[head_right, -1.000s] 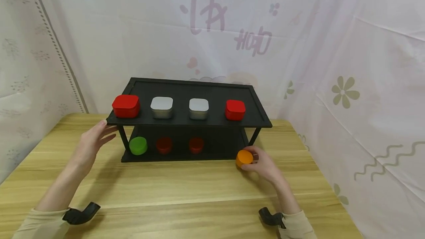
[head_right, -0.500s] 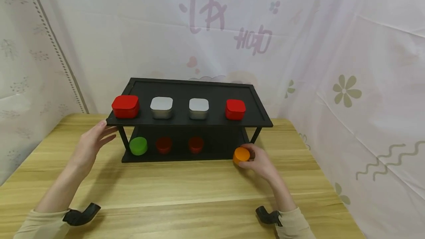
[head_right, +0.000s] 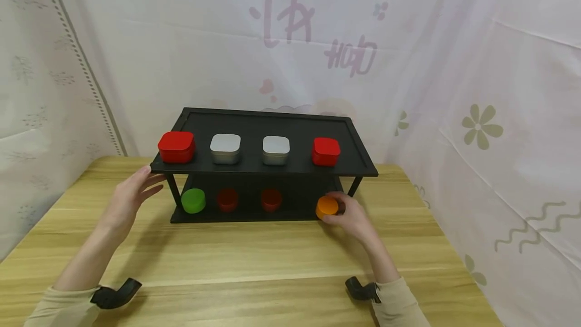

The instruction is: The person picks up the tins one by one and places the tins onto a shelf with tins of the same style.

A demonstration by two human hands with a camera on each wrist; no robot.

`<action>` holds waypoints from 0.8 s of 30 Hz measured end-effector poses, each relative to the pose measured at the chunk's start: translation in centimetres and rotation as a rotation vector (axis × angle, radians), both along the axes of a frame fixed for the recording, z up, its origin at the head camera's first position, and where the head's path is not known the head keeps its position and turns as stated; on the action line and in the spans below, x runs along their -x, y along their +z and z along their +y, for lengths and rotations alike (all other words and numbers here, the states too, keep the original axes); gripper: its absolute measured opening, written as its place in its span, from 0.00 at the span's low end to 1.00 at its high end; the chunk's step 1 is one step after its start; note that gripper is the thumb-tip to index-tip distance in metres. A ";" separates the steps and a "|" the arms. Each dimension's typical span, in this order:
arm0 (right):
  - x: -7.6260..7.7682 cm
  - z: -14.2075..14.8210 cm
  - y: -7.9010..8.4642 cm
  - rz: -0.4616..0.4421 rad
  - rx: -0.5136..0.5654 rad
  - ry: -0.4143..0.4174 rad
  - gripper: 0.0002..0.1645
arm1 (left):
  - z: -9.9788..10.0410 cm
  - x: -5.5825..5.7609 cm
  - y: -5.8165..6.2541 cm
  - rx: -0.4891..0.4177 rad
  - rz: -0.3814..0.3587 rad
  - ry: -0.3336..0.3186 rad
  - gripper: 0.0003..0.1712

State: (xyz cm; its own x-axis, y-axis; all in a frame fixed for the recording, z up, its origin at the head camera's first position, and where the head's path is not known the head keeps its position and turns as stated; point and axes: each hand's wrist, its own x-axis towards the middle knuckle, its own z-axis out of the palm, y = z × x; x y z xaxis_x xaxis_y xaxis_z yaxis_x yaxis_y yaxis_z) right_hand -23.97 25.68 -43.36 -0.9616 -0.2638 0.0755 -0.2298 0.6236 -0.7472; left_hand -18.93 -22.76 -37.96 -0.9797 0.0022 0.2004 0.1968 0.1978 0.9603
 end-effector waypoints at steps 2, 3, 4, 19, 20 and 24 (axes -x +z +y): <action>0.3 -0.1 -0.1 0.010 -0.012 -0.009 0.36 | 0.0 0.0 0.0 0.005 -0.007 0.002 0.33; 0.4 -0.2 -0.1 0.017 -0.024 -0.010 0.36 | 0.1 0.0 0.0 0.005 -0.011 0.004 0.33; 0.5 -0.2 -0.2 0.019 -0.032 -0.014 0.36 | 0.1 0.0 0.0 0.004 -0.016 0.006 0.33; 1.9 -1.5 -0.5 -0.005 -0.033 -0.030 0.36 | 0.1 0.0 0.0 -0.021 0.008 -0.002 0.32; 1.9 -1.6 -0.6 -0.009 -0.029 -0.029 0.36 | 0.1 -0.1 0.0 -0.023 0.006 0.001 0.32; 2.3 -1.8 -0.9 -0.002 -0.046 -0.015 0.37 | 0.1 -0.1 0.0 -0.035 0.007 -0.002 0.32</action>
State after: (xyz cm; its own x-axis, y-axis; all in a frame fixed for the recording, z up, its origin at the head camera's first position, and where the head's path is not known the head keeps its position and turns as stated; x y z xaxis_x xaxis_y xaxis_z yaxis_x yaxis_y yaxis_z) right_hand -26.29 23.92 -44.27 -0.9657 -0.2522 0.0613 -0.2181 0.6607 -0.7182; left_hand -18.86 -22.67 -37.92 -0.9783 -0.0027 0.2071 0.2038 0.1641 0.9651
